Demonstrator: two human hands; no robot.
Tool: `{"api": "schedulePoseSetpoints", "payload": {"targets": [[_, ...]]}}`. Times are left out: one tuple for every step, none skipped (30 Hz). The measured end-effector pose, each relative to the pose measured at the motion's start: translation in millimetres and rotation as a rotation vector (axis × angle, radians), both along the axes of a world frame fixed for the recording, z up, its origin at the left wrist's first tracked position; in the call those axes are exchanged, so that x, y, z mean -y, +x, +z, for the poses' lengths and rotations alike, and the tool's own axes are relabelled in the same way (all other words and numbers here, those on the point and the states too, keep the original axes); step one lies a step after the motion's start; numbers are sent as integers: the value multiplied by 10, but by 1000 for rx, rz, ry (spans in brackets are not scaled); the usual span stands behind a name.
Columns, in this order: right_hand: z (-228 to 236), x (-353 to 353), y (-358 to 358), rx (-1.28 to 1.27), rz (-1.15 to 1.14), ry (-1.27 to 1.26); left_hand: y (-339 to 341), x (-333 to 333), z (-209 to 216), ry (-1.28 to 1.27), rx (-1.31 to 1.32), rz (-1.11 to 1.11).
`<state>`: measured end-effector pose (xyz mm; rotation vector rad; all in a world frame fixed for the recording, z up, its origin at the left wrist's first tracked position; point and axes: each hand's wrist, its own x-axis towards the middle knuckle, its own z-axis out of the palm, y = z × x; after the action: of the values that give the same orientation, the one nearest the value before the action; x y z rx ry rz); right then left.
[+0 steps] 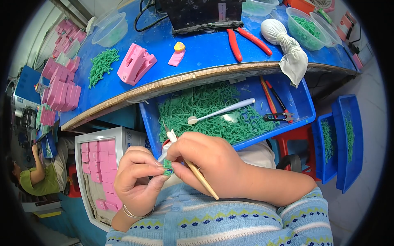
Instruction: Assembling small green rubber components and organizing pink molds at a workstation.
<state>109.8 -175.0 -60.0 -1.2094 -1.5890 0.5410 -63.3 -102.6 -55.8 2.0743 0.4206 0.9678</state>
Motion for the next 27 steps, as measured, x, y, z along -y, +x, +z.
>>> {"api": "schedulePoseSetpoints", "payload": {"targets": [[3, 1, 2, -11, 9, -16, -1, 1, 0, -5, 3, 5], [4, 2, 2, -21, 18, -32, -1, 3, -2, -5, 3, 6], [0, 0, 0, -22, 19, -32, -2, 5, -7, -13, 8, 9], [-8, 0, -2, -36, 27, -39, -1, 7, -9, -21, 14, 12], [-15, 0, -3, -50, 35, -46, -1, 10, -11, -21, 14, 12], [-21, -1, -5, -50, 36, -47, -2, 13, -12, -26, 15, 18], [-28, -4, -7, -65, 45, -49, -2, 14, -14, -32, 16, 24], [-31, -5, -8, -80, 54, -52, -2, 13, -18, -32, 16, 24], [-32, -2, -10, -80, 53, -53, -2, 11, -24, -43, 25, 28], [-31, 2, -14, -100, 53, -56, -5, 11, -29, -53, 34, 34], [-29, 6, -16, -119, 52, -59, -9, 10, -32, -53, 34, 35], [-25, 9, -14, -119, 53, -58, -14, 9, -35, -65, 41, 32], [-20, 13, -12, -116, 58, -56, -19, 7, -39, -78, 48, 31], [-16, 16, -10, -113, 63, -54, -23, 5, -45, -78, 48, 31], [-14, 17, -10, -114, 64, -53, -26, 4, -51, -80, 52, 34], [-13, 17, -9, -105, 66, -47, -29, 4, -54, -82, 55, 36], [-13, 16, -10, -97, 68, -41, -23, 10, -50, -82, 54, 37], [-16, 13, -14, -98, 69, -41, -12, 23, -42, -107, 61, 53], [-19, 12, -19, -96, 64, -30, -4, 30, -33, -133, 69, 69], [-22, 12, -22, -94, 59, -18, -2, 27, -25, -133, 68, 69], [-24, 12, -24, -94, 60, -18, 1, 21, -17, -113, 61, 56], [-27, 13, -24, -88, 53, -13, 3, 15, -12, -94, 53, 43], [-28, 13, -25, -81, 46, -8, 2, 10, -7, -94, 53, 43], [-27, 15, -26, -82, 46, -8, -1, 4, -3, -61, 37, 32], [-24, 16, -29, -68, 37, -1, -4, 1, -2, -28, 21, 22], [-23, 15, -31, -54, 29, 7, -4, -3, -6, -28, 20, 23], [-26, 15, -31, -54, 30, 7, -5, -6, -14, -21, 28, 18]]}}
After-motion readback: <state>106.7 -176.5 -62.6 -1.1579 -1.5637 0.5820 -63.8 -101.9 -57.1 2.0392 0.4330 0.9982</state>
